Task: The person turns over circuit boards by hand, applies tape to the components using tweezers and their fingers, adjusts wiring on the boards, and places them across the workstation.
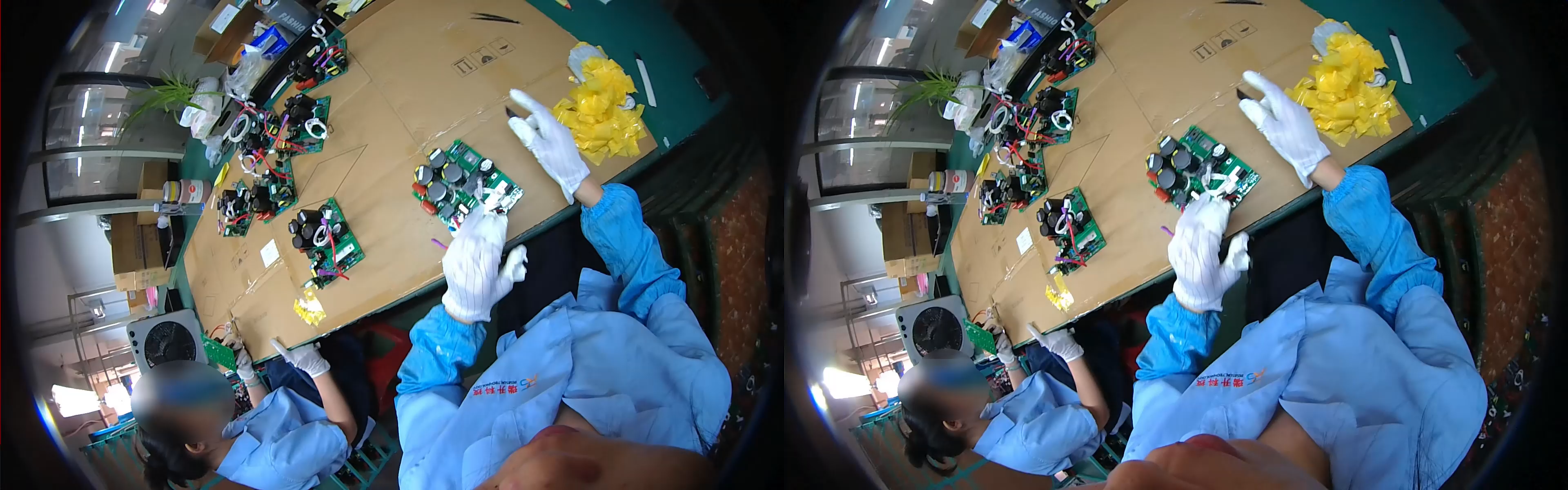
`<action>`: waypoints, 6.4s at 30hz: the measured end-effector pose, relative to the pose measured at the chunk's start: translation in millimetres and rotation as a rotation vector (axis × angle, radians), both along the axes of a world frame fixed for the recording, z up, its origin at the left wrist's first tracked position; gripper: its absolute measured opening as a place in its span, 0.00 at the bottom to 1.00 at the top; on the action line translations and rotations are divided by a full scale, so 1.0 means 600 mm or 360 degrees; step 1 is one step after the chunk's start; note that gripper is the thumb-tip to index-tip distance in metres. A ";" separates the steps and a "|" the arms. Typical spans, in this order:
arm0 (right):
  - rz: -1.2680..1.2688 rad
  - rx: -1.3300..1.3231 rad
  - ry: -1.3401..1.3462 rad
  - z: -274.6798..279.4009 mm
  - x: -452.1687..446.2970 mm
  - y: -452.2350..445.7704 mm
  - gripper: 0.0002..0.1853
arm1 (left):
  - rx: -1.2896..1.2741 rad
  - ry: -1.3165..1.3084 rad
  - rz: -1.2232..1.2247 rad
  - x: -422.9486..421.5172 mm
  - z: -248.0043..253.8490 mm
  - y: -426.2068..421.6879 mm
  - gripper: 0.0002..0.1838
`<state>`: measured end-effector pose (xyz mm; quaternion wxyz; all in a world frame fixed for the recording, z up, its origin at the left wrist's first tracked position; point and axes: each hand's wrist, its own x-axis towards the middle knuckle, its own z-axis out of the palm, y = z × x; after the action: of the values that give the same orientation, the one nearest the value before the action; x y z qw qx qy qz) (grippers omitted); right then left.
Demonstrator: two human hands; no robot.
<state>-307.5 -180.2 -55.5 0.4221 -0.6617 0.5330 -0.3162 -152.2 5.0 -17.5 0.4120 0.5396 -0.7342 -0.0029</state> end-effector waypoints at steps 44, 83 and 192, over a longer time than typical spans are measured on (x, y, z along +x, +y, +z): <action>0.0766 -0.1049 0.0857 0.093 -0.007 -0.097 0.11 | 0.0257 -0.0195 0.0963 0.072 -0.019 -0.105 0.24; 0.1587 -0.1132 0.0627 0.112 0.034 0.089 0.11 | 0.0256 0.0390 0.0212 0.087 -0.073 -0.001 0.28; 0.1038 -0.0920 0.0332 0.069 0.030 0.132 0.09 | 0.0337 0.0396 0.0312 0.073 -0.069 0.000 0.27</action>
<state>-289.7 -100.7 -13.8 0.2415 -0.9142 0.2260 -0.2342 -108.2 5.1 -59.1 0.4387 0.6445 -0.6171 -0.1066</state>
